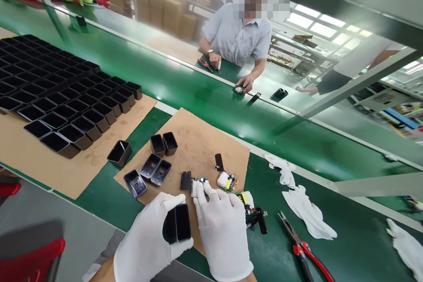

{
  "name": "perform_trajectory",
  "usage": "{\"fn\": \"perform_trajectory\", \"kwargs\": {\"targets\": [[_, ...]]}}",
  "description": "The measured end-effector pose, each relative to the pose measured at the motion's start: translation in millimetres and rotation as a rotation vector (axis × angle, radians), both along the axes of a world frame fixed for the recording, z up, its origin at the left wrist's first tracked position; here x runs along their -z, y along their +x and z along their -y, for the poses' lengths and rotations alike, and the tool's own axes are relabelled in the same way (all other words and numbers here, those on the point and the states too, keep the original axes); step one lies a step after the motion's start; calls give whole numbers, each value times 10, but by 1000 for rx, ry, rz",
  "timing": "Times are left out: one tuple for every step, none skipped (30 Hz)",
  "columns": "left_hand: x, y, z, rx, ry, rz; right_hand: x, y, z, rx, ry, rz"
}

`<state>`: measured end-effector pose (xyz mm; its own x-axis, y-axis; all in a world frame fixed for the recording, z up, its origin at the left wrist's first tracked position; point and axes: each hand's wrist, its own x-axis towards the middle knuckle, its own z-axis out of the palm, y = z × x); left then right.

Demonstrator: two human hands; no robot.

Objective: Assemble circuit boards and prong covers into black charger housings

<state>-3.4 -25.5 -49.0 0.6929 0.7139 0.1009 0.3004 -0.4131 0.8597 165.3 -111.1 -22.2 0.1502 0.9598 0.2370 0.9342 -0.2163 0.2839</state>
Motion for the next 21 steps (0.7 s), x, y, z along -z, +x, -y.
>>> {"fn": "perform_trajectory", "kwargs": {"targets": [[0,1,1,-1,7,3,0,-6,4,2,0,-9],[-1,1,1,-1,11,6,0,-10,7,5,7,-16],[-3,1,0,0,11,5,2,-13,10,4,27,-21],[-7,2,-2,-1,7,4,5,-14,11,-2,59,-24],[-13,3,-5,-1,4,2,8,-16,10,-11,96,-26],[-21,5,-9,-1,1,2,13,-22,6,-15,135,-27],[-32,7,-13,-3,2,5,17,-33,1,-13,172,-27],[-46,11,-18,-5,3,7,22,-49,-6,-6,194,-25],[-62,16,-24,-6,4,9,27,-71,-12,2,197,-23],[-79,22,-29,-5,5,11,32,-97,-17,8,190,-22],[-96,29,-34,-3,5,10,39,-126,-18,6,180,-24],[-110,35,-38,-3,4,8,47,-152,-14,1,166,-31],[-121,41,-41,-2,5,8,54,-174,-5,-5,154,-42],[-127,45,-42,-2,7,12,60,-186,9,-6,145,-57],[-127,47,-43,-3,11,16,62,-187,25,-6,141,-78],[-120,46,-42,0,16,20,57,-174,42,-1,143,-104],[-106,43,-39,2,23,23,42,-148,57,3,150,-130],[-87,38,-36,3,32,26,16,-108,66,8,163,-154],[-62,30,-33,3,45,30,-22,-58,68,16,177,-186],[-34,21,-28,1,58,35,-70,0,60,35,174,-236],[-6,10,-24,-1,70,40,-123,61,40,58,147,-300]]}}
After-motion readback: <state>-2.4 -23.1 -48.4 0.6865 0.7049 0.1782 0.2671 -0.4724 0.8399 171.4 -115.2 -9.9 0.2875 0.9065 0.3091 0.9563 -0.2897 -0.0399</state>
